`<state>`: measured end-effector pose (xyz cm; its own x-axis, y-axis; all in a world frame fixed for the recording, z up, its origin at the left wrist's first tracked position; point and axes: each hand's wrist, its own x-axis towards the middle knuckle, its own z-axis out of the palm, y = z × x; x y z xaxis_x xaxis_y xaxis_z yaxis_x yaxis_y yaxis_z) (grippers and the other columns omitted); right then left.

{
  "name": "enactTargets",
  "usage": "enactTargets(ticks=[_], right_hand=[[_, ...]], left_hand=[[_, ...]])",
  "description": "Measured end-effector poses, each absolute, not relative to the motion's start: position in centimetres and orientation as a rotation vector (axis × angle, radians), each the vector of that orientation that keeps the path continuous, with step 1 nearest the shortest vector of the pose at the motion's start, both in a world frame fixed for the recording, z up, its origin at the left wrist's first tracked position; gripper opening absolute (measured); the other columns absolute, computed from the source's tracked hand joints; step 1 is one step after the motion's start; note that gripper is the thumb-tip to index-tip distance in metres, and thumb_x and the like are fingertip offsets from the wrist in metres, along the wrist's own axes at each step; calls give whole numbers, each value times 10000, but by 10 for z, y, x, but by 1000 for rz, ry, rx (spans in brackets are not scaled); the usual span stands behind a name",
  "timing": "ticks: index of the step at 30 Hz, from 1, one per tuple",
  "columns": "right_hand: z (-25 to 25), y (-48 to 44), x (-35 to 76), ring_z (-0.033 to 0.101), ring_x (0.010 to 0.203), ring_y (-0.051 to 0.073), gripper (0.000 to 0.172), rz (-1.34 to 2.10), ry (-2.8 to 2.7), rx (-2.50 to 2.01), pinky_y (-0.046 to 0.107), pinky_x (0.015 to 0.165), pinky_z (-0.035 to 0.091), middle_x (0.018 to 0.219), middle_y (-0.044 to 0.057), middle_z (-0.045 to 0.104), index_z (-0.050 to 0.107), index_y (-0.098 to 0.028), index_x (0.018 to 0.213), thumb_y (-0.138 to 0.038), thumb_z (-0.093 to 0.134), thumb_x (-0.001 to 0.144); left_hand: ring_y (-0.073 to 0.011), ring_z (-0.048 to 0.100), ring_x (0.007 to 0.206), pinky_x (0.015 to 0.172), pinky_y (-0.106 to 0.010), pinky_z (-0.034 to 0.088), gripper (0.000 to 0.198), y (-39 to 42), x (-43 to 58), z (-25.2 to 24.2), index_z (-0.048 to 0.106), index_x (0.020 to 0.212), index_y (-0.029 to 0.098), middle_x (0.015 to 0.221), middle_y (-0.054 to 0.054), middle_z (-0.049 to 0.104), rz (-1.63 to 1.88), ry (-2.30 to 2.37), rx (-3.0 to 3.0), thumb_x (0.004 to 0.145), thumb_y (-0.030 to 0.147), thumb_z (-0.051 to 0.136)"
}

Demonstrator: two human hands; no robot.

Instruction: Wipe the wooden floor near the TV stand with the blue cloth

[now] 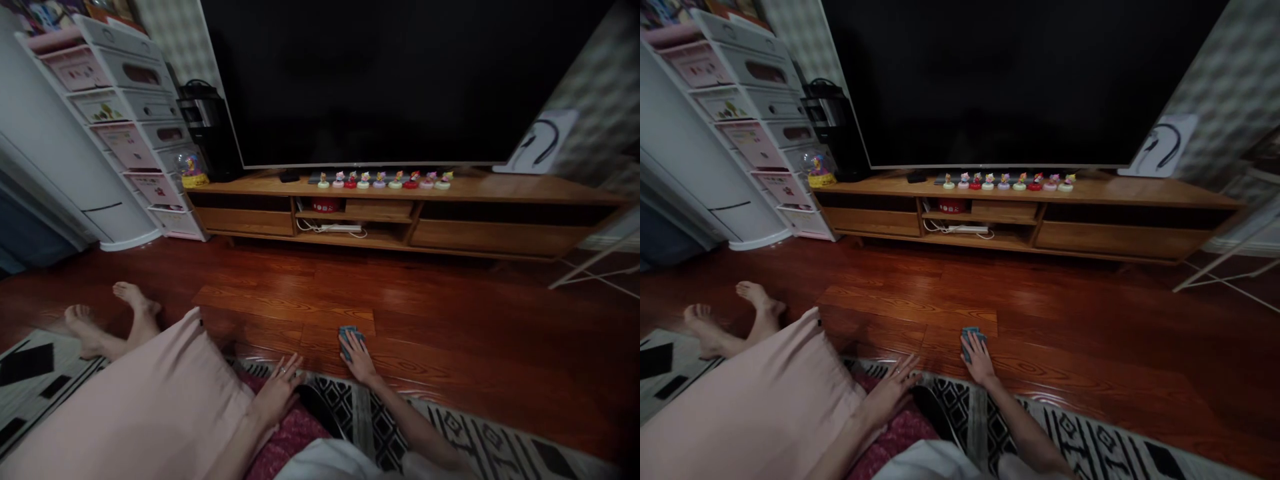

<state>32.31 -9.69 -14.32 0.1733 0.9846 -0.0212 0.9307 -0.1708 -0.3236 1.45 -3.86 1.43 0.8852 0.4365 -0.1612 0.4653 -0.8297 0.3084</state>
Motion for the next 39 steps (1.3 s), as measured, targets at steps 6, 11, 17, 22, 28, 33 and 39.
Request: enactTargets(ticks=[6,11,17,22,28,33,39], right_hand=[[-122,-7,318,101,1489,210,581,345,-1635,-2443,471,1175,142,1621,49,168,244,-280,1534,-454,300,982],[-133,-50,300,102,1489,217,597,371,-1934,-2179,464,1183,126,1622,39,158,249,-297,1530,-463,365,968],[-156,-158,307,127,1485,201,598,345,-2056,-2015,431,1185,167,1624,-19,136,163,-369,1535,-505,336,979],[-152,-138,338,151,1481,203,564,234,-1827,-2251,461,1175,188,1613,-6,203,228,-355,1528,-490,293,984],[-135,-39,347,102,1488,225,593,222,-1528,-2539,484,1173,134,1623,57,161,245,-251,1537,-449,269,979],[-143,-54,322,87,1490,224,605,231,-1747,-2378,487,1175,121,1627,41,147,215,-278,1543,-473,279,974],[-159,-157,313,95,1490,216,594,217,-1997,-2162,455,1176,157,1630,1,128,166,-328,1547,-479,287,985]], left_hand=[[-256,144,1480,1192,-530,212,570,-27,12,14,438,1429,308,1607,-54,229,-176,736,2625,887,177,551],[-249,130,1484,1183,-529,226,567,-26,9,14,421,1440,310,1610,-48,225,-173,781,2596,896,196,530],[-265,180,1475,1181,-531,224,558,-24,3,3,414,1446,313,1596,-38,274,-173,786,2568,903,253,525],[-278,229,1461,1180,-525,228,543,-24,4,0,434,1438,303,1578,-53,319,-194,819,2548,905,278,532],[-271,194,1471,1189,-500,207,560,-24,7,4,426,1448,273,1590,-65,289,-287,897,2517,899,268,537],[-273,164,1478,1183,-492,222,549,-22,4,3,416,1453,262,1597,-76,270,-265,927,2455,918,320,523],[-266,123,1485,1195,-491,167,527,-25,3,0,440,1431,248,1608,-79,234,-232,929,2450,915,311,530]])
